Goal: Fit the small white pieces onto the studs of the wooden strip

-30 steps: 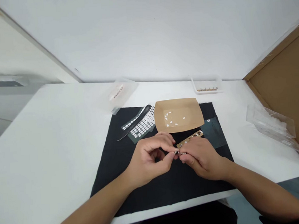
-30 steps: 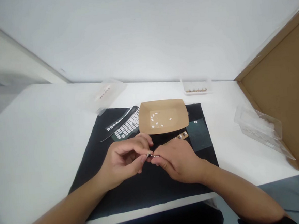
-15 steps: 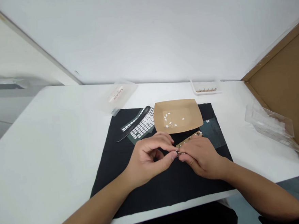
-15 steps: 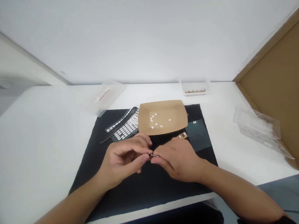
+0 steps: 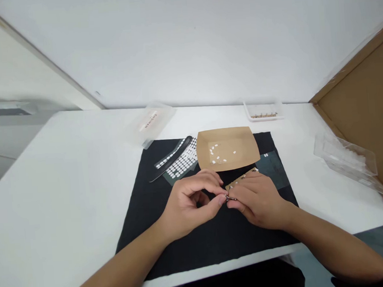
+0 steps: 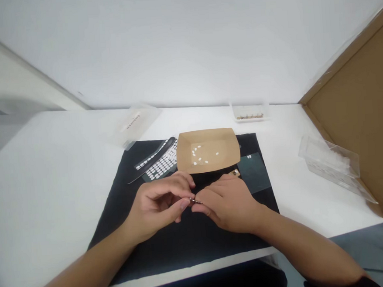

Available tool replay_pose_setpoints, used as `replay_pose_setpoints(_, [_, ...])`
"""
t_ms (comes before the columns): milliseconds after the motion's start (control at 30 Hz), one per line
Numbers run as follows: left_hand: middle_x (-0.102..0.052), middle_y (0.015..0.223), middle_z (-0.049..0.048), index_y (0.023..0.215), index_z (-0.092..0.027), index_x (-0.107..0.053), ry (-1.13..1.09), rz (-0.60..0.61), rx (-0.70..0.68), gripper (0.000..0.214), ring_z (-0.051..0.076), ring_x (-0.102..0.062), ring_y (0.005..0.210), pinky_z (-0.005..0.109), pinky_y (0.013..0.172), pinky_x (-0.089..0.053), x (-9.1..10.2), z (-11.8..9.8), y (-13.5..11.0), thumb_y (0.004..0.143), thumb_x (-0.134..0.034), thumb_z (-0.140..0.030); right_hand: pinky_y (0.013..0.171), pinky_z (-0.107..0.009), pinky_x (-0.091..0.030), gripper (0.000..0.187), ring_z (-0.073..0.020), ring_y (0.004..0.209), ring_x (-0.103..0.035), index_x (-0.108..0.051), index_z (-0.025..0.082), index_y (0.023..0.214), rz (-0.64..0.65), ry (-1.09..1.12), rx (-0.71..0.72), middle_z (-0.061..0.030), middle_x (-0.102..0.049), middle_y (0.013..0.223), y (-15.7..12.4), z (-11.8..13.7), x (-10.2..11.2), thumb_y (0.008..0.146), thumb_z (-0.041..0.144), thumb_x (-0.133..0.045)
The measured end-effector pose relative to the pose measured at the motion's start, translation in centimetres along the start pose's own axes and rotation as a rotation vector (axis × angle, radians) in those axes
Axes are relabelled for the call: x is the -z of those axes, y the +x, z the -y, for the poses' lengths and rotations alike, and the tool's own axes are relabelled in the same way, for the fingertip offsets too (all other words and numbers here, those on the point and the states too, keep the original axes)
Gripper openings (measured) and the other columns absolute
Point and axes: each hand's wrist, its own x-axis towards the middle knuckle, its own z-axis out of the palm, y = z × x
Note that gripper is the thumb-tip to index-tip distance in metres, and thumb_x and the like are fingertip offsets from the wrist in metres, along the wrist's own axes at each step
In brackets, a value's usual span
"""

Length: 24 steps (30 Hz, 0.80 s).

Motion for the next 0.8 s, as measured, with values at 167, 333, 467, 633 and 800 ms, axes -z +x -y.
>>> replay_pose_setpoints(167, [-0.071,0.067,0.0074,0.090,-0.018,-0.082,-0.011,0.015,-0.024,0.010,0.022,-0.071,0.081,0.028,0.061,-0.059,0.01,0.14,0.05,0.094,-0.079,-0.026,0.066,-0.030,-0.036,0.046,-0.0118,0.065,-0.063,-0.062,0.019,0.083,-0.007,-0.076,0.030,0.0010,-0.072,0.073,-0.01,-0.12,-0.09,0.118,0.037,-0.039])
replay_pose_setpoints(333, [-0.072,0.068,0.0056,0.093,-0.018,-0.082,0.003,0.021,-0.055,0.007,0.019,-0.070,0.077,0.037,0.075,-0.064,-0.13,0.10,0.11,0.092,-0.081,-0.025,0.067,-0.030,-0.037,0.046,-0.0111,0.064,-0.063,-0.063,0.018,0.081,-0.027,-0.142,0.061,-0.0004,-0.076,0.077,-0.13,-0.17,-0.12,0.118,0.037,-0.042])
replay_pose_setpoints(467, [-0.070,0.066,0.0047,0.091,-0.020,-0.081,0.007,0.022,-0.060,0.005,0.021,-0.071,0.079,0.037,0.075,-0.065,-0.16,0.05,0.09,0.090,-0.082,-0.024,0.068,-0.031,-0.039,0.043,-0.0122,0.068,-0.065,-0.063,0.020,0.081,-0.027,-0.196,0.080,-0.0012,-0.076,0.078,-0.20,-0.16,0.08,0.116,0.036,-0.046])
replay_pose_setpoints(633, [-0.067,0.061,0.0039,0.090,-0.020,-0.081,0.049,0.012,-0.014,0.006,0.021,-0.071,0.076,0.035,0.069,-0.065,-0.12,-0.02,-0.03,0.090,-0.081,-0.026,0.070,-0.032,-0.041,0.036,-0.0131,0.071,-0.066,-0.064,0.020,0.081,0.005,-0.249,0.086,-0.0002,-0.075,0.078,-0.15,-0.20,0.33,0.114,0.034,-0.054])
replay_pose_setpoints(800, [-0.070,0.063,0.0046,0.091,-0.020,-0.083,0.055,-0.005,-0.024,0.005,0.020,-0.071,0.074,0.034,0.068,-0.065,-0.21,-0.09,-0.06,0.090,-0.081,-0.024,0.070,-0.032,-0.040,0.033,-0.0131,0.071,-0.065,-0.065,0.020,0.083,0.005,-0.242,0.084,-0.0001,-0.074,0.078,-0.24,-0.33,0.26,0.112,0.032,-0.057])
